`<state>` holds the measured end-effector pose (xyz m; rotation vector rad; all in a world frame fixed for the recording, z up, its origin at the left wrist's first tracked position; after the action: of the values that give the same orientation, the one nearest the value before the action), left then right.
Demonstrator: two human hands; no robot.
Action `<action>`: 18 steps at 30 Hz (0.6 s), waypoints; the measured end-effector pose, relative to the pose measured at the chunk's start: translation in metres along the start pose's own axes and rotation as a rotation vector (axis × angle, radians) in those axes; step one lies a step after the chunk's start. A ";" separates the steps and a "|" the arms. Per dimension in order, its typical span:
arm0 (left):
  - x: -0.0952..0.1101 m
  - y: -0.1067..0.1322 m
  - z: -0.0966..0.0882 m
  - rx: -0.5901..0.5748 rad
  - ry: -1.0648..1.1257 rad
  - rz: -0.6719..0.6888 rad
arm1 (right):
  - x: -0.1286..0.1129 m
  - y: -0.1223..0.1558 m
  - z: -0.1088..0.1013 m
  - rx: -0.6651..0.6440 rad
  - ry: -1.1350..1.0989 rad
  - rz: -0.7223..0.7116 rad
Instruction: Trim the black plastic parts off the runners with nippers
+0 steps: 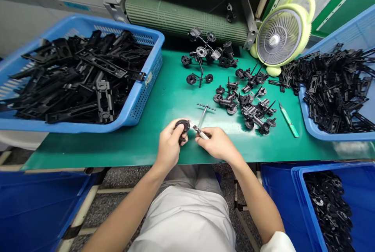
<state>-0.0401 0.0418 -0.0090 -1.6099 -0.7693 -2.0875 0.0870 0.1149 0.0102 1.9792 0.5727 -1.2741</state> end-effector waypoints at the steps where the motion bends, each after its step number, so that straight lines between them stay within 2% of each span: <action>1: -0.002 -0.003 -0.003 0.013 0.137 -0.048 | 0.001 -0.001 -0.005 -0.009 -0.012 -0.009; 3: -0.002 -0.007 -0.011 0.019 0.389 -0.109 | 0.007 0.003 -0.015 -0.014 -0.073 -0.043; 6: 0.001 -0.006 -0.020 -0.034 0.623 -0.204 | 0.025 0.017 -0.030 0.037 -0.273 -0.119; 9: 0.003 -0.003 -0.022 -0.124 0.758 -0.326 | 0.046 0.024 -0.039 0.170 -0.500 -0.196; 12: 0.009 0.006 -0.013 -0.208 0.773 -0.361 | 0.056 0.023 -0.043 0.285 -0.653 -0.246; 15: 0.017 0.022 0.016 -0.333 0.627 -0.340 | 0.055 0.017 -0.046 0.319 -0.727 -0.270; 17: 0.019 0.038 0.055 -0.436 0.484 -0.313 | 0.052 0.014 -0.050 0.325 -0.746 -0.277; 18: 0.018 0.048 0.083 -0.506 0.391 -0.302 | 0.052 0.014 -0.052 0.330 -0.749 -0.278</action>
<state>0.0460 0.0580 0.0330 -1.2834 -0.3829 -2.8766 0.1488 0.1447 -0.0185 1.5067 0.2703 -2.2438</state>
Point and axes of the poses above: each hand's wrist, its own y-axis away from the middle knuckle, its own z-axis out of the palm, x = y × z, the point moved 5 cm from there along -y, towards the middle knuckle
